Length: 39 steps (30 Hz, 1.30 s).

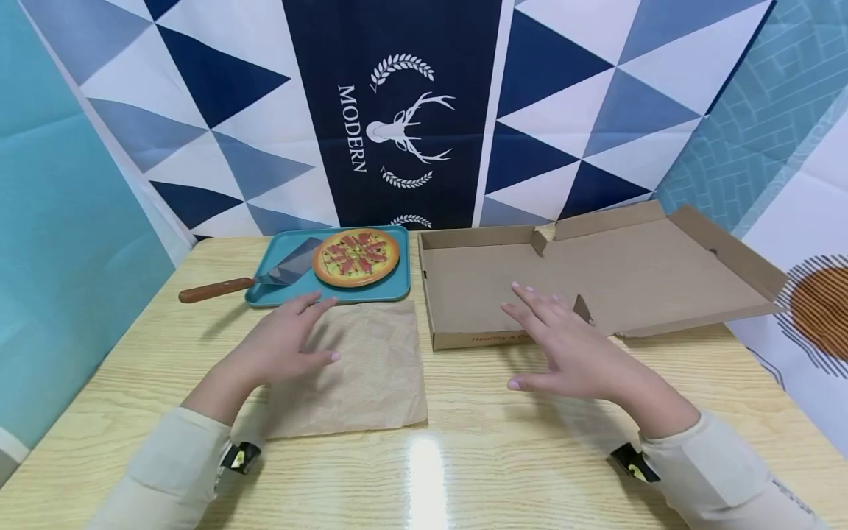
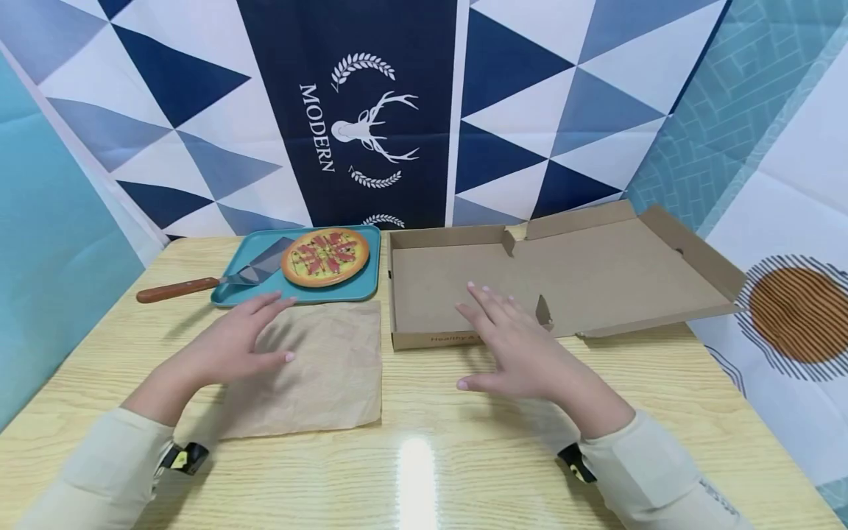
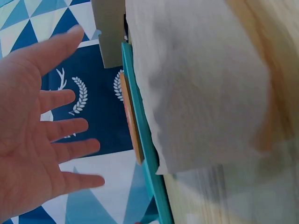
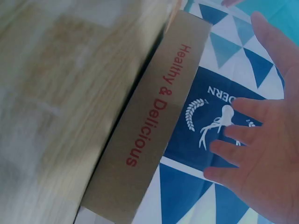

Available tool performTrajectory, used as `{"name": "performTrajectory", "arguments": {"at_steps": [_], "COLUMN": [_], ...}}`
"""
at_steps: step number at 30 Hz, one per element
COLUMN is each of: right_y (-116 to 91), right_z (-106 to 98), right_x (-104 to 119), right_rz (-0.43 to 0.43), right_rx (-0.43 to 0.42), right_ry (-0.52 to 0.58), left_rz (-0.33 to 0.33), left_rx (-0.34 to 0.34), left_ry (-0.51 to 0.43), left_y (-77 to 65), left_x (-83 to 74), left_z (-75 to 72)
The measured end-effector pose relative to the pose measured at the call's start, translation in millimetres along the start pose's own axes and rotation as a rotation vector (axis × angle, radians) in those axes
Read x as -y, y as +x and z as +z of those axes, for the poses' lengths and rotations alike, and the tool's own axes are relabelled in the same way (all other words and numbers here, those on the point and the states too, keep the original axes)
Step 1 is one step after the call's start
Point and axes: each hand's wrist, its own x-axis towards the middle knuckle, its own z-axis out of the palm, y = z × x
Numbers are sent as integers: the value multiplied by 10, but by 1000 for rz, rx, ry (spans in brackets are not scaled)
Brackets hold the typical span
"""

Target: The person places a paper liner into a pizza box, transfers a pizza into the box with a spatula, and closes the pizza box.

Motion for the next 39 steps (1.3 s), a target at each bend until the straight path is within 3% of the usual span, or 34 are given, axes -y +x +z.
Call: {"name": "performTrajectory", "arguments": {"at_steps": [4,14,23,27,32,39], "right_y": [21,105,93,102,136,175], "right_z": [29,56,99,122,144,163], "right_x": [5,61,238,315,361,403], "right_rz": [-40,-166,-104,-93,-90,-79], "right_rx": [-67,-296,-209,-183,-179,-184], "right_ry": [-7,4,94,123,144,134], "left_rz": [12,-30,-59,-143,-252,-375], "left_rx": [-21,-69,-47,-34,-69,-25], "left_ry": [-59,-79,-101,-136,-176,-335], "left_y": [-9,-53,-78,-71,-79,-55], "left_x": [55,159,257,307,360,437], "left_z": [5,-32,-48,-28,-4,-17]}}
